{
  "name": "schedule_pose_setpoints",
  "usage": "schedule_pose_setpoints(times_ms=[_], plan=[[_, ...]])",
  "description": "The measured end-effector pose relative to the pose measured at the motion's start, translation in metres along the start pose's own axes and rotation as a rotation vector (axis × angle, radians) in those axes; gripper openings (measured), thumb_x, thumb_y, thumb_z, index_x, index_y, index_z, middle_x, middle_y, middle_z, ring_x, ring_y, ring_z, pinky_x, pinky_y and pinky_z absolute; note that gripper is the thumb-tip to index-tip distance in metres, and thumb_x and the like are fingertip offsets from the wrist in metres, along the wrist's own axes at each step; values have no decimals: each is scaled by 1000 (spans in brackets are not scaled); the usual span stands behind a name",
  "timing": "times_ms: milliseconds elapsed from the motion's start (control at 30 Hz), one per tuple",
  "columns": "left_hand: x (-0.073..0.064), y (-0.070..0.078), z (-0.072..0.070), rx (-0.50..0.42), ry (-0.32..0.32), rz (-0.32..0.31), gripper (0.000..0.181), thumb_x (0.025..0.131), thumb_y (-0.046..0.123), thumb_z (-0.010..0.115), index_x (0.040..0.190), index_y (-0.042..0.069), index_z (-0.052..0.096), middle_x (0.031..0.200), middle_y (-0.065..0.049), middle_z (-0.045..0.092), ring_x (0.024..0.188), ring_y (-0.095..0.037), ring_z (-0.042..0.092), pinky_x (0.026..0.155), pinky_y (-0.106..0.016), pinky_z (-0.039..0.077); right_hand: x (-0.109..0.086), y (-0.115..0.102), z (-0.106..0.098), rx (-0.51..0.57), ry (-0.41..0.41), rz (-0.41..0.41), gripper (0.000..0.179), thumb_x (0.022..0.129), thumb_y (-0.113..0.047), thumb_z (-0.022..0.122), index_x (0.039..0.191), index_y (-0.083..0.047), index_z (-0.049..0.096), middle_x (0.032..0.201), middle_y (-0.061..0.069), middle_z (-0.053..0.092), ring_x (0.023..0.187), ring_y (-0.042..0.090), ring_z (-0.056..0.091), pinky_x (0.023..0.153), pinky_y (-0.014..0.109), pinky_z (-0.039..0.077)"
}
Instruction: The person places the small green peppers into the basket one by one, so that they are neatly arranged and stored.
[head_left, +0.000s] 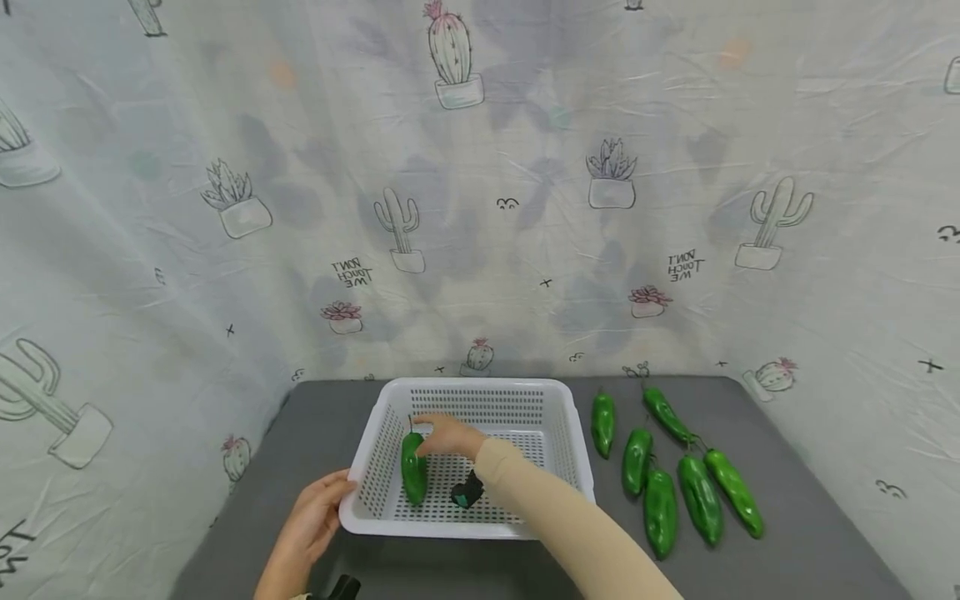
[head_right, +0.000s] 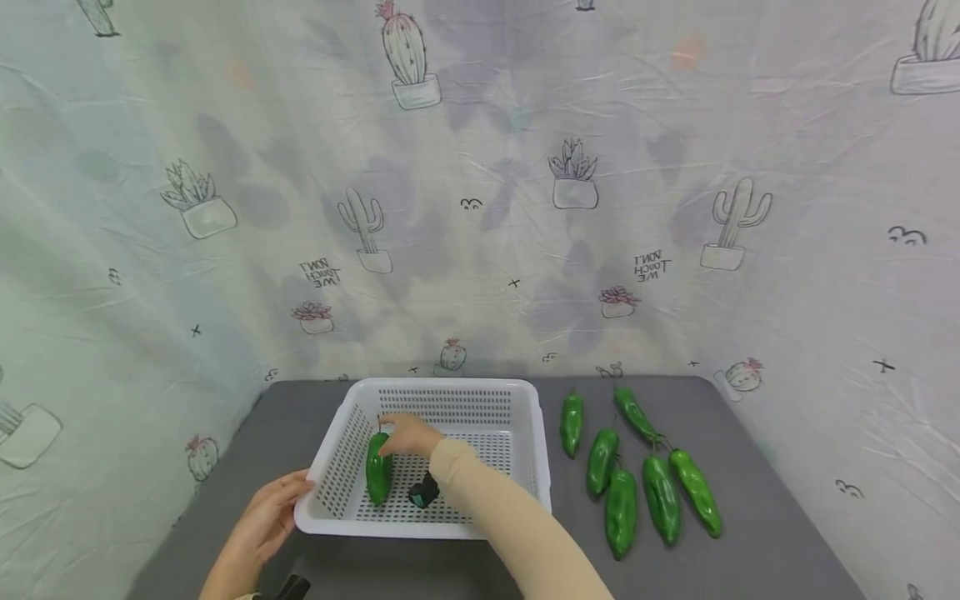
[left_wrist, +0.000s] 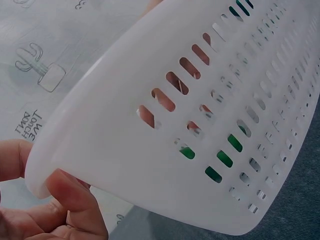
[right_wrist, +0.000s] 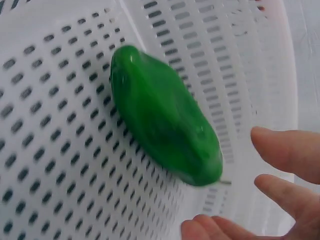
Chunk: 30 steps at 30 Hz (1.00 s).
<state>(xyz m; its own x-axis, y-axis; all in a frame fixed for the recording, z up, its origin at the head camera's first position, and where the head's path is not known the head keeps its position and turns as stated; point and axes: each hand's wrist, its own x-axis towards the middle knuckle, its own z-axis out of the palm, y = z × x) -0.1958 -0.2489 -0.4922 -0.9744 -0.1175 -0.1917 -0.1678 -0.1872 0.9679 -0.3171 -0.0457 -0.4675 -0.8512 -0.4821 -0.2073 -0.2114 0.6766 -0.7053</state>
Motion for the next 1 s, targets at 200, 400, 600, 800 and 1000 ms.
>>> schedule_pose_setpoints(times_ms=[200, 400, 600, 800, 1000], plan=[[0, 3, 0, 0, -23, -6, 50, 91, 2, 49, 134, -17, 35, 106, -6, 63, 95, -12, 62, 78, -30, 52, -3, 14, -24, 93, 51, -29, 57, 82, -17, 72, 135, -18, 53, 133, 16, 52, 120, 30, 51, 93, 47, 45], [0, 4, -1, 0, -33, -16, 51, 91, 3, 49, 135, -17, 33, 103, -3, 64, 94, -10, 62, 77, -28, 52, -15, 31, -55, 238, 37, -111, 53, 86, -15, 68, 136, -13, 51, 133, 20, 51, 121, 33, 51, 93, 49, 45], [-2, 4, -3, -4, -36, -22, 51, 91, 3, 50, 135, -17, 32, 101, -1, 64, 92, -8, 62, 76, -27, 52, -33, 47, -82, 316, 63, -154, 52, 88, -18, 67, 137, -14, 50, 135, 20, 50, 121, 32, 51, 94, 46, 45], [-2, 4, -2, 11, -18, -34, 50, 92, 4, 50, 135, -16, 33, 105, -3, 64, 94, -9, 62, 77, -28, 52, -53, 58, -112, 348, 77, -197, 56, 89, -20, 65, 141, -14, 44, 138, 21, 46, 124, 34, 48, 96, 46, 45], [2, 2, 1, 13, -14, -43, 50, 94, 5, 49, 137, -15, 32, 106, -3, 63, 94, -9, 62, 78, -29, 52, -77, 72, -144, 349, 100, -269, 61, 90, -21, 64, 145, -14, 37, 142, 18, 42, 129, 35, 42, 99, 47, 41]])
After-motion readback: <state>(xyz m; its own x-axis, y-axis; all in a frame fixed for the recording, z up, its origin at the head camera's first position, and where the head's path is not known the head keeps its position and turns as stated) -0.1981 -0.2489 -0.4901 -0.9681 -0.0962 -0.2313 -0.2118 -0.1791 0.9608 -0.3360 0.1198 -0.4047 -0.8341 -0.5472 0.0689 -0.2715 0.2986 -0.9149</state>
